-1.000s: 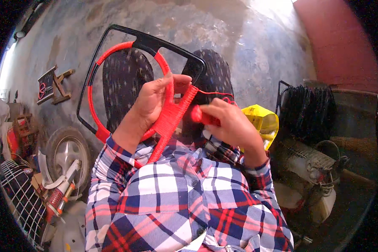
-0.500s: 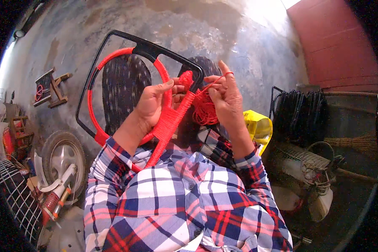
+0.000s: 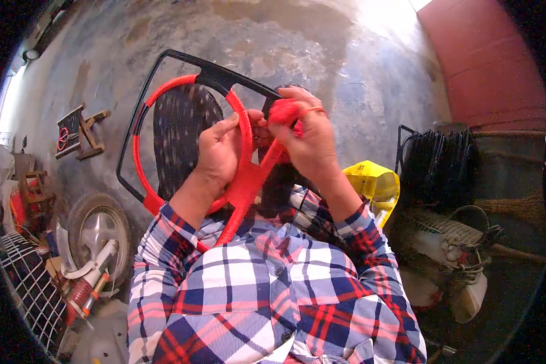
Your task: The person sits on the floor and wraps a red plastic rope around a black metal chair frame. They hold the frame with one hand and wind the rope tightly around the curved sections with the other hand, gradually covering the metal surface.
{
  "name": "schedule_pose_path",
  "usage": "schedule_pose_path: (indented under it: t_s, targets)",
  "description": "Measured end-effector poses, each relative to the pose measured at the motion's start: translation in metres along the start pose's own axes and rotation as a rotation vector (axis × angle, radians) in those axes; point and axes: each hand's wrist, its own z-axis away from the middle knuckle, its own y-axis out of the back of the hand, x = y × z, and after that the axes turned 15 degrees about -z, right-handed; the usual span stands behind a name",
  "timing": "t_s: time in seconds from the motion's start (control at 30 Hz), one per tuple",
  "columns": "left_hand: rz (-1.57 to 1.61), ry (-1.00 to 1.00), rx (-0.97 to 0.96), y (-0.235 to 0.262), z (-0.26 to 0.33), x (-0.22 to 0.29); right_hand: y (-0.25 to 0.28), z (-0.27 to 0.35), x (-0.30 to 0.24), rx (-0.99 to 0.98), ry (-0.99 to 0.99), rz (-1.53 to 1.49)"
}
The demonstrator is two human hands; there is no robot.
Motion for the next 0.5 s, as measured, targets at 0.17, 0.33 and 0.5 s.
schedule_pose_path:
  t_s: [0.17, 0.33, 0.5]
  targets:
    - [-0.048, 0.018, -0.007, 0.004, 0.002, 0.002, 0.038, 0.008, -0.008, 0.053, -0.07, -0.437]
    - [-0.18, 0.178, -0.042, 0.02, -0.004, -0.01, 0.051, 0.036, -0.024, -0.081, -0.22, 0.277]
    - [-0.185, 0.26, -0.023, 0.024, -0.006, -0.017, 0.107, 0.054, -0.022, -0.084, -0.591, 0.017]
